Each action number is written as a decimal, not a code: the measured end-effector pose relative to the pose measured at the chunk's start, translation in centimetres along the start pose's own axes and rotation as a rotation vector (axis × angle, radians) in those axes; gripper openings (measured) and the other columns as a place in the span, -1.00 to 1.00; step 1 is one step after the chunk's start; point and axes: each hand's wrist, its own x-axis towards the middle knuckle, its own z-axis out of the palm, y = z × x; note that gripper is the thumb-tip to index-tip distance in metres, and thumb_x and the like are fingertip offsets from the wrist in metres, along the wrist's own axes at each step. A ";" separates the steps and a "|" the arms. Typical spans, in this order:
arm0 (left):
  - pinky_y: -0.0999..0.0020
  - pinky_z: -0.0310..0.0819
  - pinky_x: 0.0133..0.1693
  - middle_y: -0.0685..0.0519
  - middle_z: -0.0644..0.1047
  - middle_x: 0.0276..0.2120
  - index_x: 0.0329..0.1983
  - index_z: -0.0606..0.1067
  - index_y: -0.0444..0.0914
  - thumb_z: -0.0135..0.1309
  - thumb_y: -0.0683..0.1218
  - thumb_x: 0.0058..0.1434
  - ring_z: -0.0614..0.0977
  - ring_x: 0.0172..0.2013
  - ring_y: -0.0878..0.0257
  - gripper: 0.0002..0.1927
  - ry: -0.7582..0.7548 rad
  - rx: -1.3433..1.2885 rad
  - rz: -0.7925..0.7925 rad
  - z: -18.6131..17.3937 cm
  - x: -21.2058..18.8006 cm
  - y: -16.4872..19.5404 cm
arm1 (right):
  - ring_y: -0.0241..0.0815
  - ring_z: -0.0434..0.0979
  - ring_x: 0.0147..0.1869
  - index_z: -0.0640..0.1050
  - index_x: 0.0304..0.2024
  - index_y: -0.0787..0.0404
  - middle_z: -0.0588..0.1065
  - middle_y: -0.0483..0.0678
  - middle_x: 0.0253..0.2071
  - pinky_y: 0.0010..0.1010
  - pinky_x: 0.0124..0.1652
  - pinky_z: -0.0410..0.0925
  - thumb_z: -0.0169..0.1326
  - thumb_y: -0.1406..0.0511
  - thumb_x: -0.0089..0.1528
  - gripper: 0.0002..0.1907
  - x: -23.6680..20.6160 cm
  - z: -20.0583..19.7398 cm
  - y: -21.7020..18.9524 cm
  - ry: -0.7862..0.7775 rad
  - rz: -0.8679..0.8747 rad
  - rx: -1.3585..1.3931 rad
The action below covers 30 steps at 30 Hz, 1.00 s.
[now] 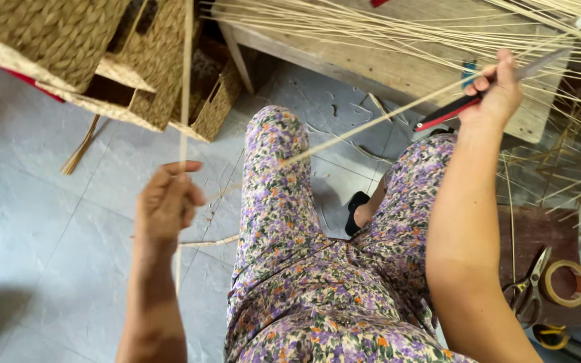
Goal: The person sits and repeatedly pulls thin bamboo strips from a bundle on a table, then uses a knife to scrape and split the strips into finer strands. The person holds the strip with one hand and scrapes with the other, occasionally peeling off thin layers.
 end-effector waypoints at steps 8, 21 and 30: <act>0.50 0.36 -0.53 0.14 0.63 -0.33 -0.07 0.56 -0.25 0.01 -0.08 0.41 0.45 -0.58 0.47 -0.82 -0.002 0.278 0.011 3.6 -1.1 -4.3 | -0.32 0.31 -0.50 0.54 0.05 0.30 0.33 -0.13 -0.48 -0.45 -0.49 0.23 0.06 0.24 0.47 -0.76 -4.3 -0.2 0.3 0.001 0.017 -0.052; 0.44 0.55 -0.30 0.09 0.68 -0.41 -0.22 0.61 -0.27 0.26 -0.12 0.17 0.65 -0.37 0.41 -0.84 -0.108 0.434 -0.027 4.7 -2.4 -6.1 | -0.26 0.44 -0.39 0.53 0.21 0.33 0.59 0.09 -0.10 -0.44 -0.45 0.32 0.19 0.26 0.48 -0.67 -9.9 -2.9 -7.5 -0.012 -0.070 -0.228; 0.46 0.46 -0.38 0.10 0.71 -0.40 -0.18 0.60 -0.26 0.19 -0.14 0.21 0.62 -0.44 0.45 -0.86 -0.311 0.392 -0.162 7.7 -3.9 -7.7 | -0.28 0.45 -0.49 0.51 0.15 0.32 0.63 0.11 0.00 -0.44 -0.51 0.33 0.17 0.32 0.35 -0.65 -20.3 -2.6 -6.3 -0.028 0.187 -0.484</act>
